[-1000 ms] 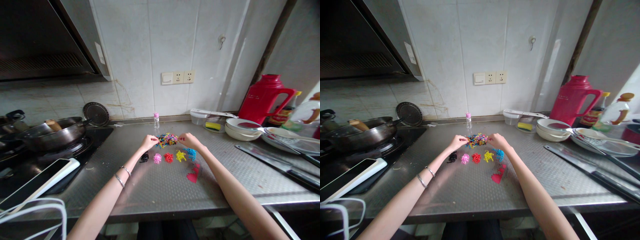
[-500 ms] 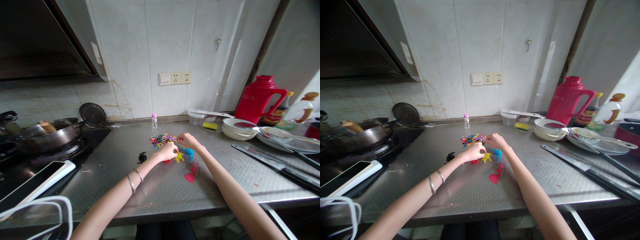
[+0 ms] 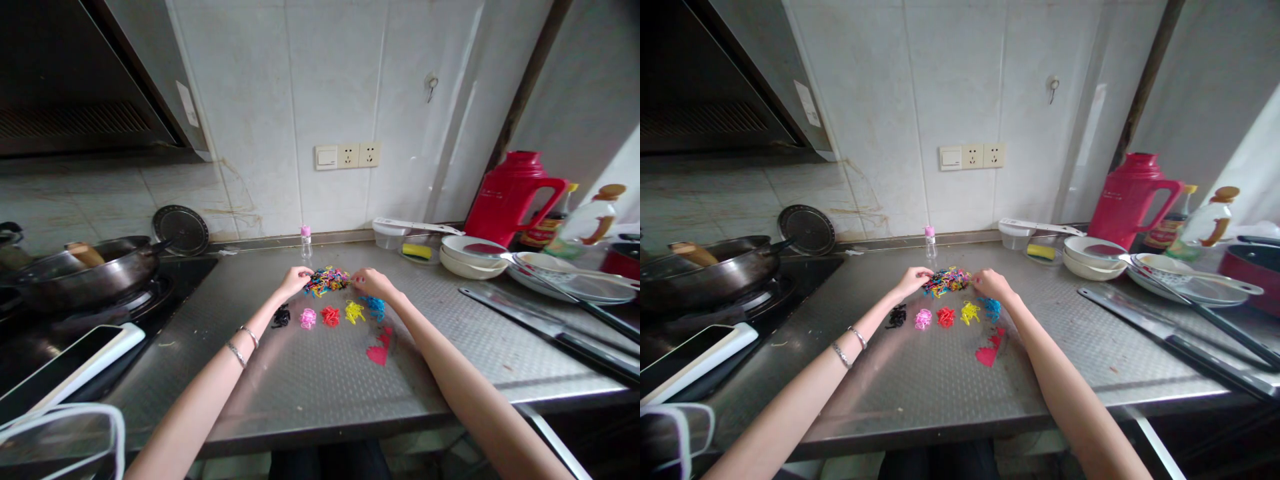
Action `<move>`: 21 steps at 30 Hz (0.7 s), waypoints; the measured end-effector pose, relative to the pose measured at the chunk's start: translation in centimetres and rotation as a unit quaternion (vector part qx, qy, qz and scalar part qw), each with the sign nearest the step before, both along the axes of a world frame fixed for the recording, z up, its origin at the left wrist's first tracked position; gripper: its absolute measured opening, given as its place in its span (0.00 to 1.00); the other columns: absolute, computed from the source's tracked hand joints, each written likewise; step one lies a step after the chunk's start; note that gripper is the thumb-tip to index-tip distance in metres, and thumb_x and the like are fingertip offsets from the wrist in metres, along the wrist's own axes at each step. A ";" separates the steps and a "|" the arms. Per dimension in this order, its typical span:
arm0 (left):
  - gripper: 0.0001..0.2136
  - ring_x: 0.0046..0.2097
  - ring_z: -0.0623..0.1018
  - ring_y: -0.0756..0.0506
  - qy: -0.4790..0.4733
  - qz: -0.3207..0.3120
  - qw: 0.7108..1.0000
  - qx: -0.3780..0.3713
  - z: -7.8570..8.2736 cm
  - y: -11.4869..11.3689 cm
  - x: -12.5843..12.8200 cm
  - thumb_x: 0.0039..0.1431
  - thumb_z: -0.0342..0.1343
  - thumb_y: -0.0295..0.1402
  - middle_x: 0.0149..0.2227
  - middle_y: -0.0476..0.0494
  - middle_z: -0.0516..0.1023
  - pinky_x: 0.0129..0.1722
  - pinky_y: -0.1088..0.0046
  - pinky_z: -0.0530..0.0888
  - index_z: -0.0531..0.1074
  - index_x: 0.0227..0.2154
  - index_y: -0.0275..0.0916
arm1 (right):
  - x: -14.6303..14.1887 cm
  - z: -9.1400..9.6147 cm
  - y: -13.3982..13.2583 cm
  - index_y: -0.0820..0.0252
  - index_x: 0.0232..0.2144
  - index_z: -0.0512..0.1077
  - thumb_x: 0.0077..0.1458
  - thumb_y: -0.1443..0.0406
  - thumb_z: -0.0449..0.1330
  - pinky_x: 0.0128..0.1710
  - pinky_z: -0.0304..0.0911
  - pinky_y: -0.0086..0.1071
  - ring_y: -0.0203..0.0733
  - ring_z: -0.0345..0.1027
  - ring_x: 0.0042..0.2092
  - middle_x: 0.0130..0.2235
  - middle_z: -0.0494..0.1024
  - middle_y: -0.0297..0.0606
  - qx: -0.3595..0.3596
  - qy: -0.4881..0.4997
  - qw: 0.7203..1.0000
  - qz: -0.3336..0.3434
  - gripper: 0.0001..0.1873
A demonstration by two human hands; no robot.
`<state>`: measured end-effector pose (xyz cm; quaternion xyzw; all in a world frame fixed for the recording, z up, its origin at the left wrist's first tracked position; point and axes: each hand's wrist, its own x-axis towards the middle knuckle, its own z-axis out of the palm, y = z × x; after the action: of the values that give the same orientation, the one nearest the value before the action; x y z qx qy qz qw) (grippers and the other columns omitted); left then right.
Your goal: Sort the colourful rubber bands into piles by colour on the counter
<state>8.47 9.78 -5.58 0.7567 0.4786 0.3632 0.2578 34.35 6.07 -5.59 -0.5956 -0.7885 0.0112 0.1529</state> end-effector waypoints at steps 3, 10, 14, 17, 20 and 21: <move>0.12 0.25 0.68 0.52 -0.028 0.039 0.999 -0.017 -0.3 0.5 -2.0 0.43 0.49 0.23 0.23 0.47 0.73 0.27 0.78 0.64 0.75 0.31 0.30 | -0.2 -0.4 0.1 0.52 0.40 0.72 0.51 0.61 0.52 0.36 0.57 0.25 0.38 0.65 0.41 0.38 0.74 0.37 0.004 -0.016 1.000 -0.002 0.15; 0.12 0.21 0.65 0.54 -0.066 0.086 0.993 -0.049 -0.2 -0.4 -3.1 0.44 0.48 0.21 0.20 0.48 0.72 0.24 0.79 0.62 0.75 0.31 0.30 | -0.7 -0.5 -0.5 0.51 0.40 0.72 0.54 0.60 0.49 0.35 0.56 0.25 0.39 0.63 0.43 0.39 0.72 0.38 0.019 -0.032 0.999 -0.019 0.15; 0.12 0.21 0.65 0.54 -0.064 0.086 0.993 -0.057 -0.2 -0.5 -2.9 0.45 0.49 0.21 0.19 0.48 0.72 0.24 0.79 0.62 0.75 0.32 0.30 | -1.1 -0.3 -0.7 0.52 0.39 0.72 0.55 0.59 0.48 0.34 0.56 0.24 0.39 0.63 0.43 0.39 0.72 0.38 0.016 -0.045 0.999 -0.021 0.15; 0.12 0.20 0.64 0.55 -0.060 0.080 0.993 -0.056 -0.4 -0.4 -2.9 0.45 0.49 0.21 0.19 0.48 0.72 0.23 0.79 0.62 0.75 0.32 0.30 | -1.3 -0.1 -0.7 0.53 0.39 0.72 0.55 0.60 0.48 0.33 0.56 0.24 0.39 0.63 0.44 0.39 0.72 0.38 0.018 -0.057 0.998 -0.021 0.15; 0.12 0.19 0.63 0.55 -0.056 0.075 0.994 -0.055 -0.5 -0.4 -2.9 0.45 0.48 0.21 0.18 0.48 0.71 0.21 0.80 0.61 0.75 0.31 0.30 | -1.6 0.0 -0.8 0.55 0.38 0.72 0.56 0.61 0.47 0.34 0.56 0.25 0.39 0.63 0.44 0.40 0.71 0.40 0.022 -0.068 0.997 -0.017 0.15; 0.12 0.19 0.62 0.55 -0.054 0.073 0.994 -0.056 -0.5 -0.5 -2.9 0.45 0.48 0.21 0.18 0.49 0.71 0.21 0.80 0.60 0.75 0.32 0.30 | -1.7 0.1 -0.8 0.56 0.38 0.72 0.56 0.61 0.47 0.34 0.56 0.25 0.39 0.63 0.44 0.40 0.71 0.40 0.021 -0.072 0.997 -0.015 0.15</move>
<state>5.59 9.33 -6.08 0.6832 0.5377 0.3943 0.2978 32.68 5.23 -5.54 -0.6032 -0.7886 -0.0505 0.1087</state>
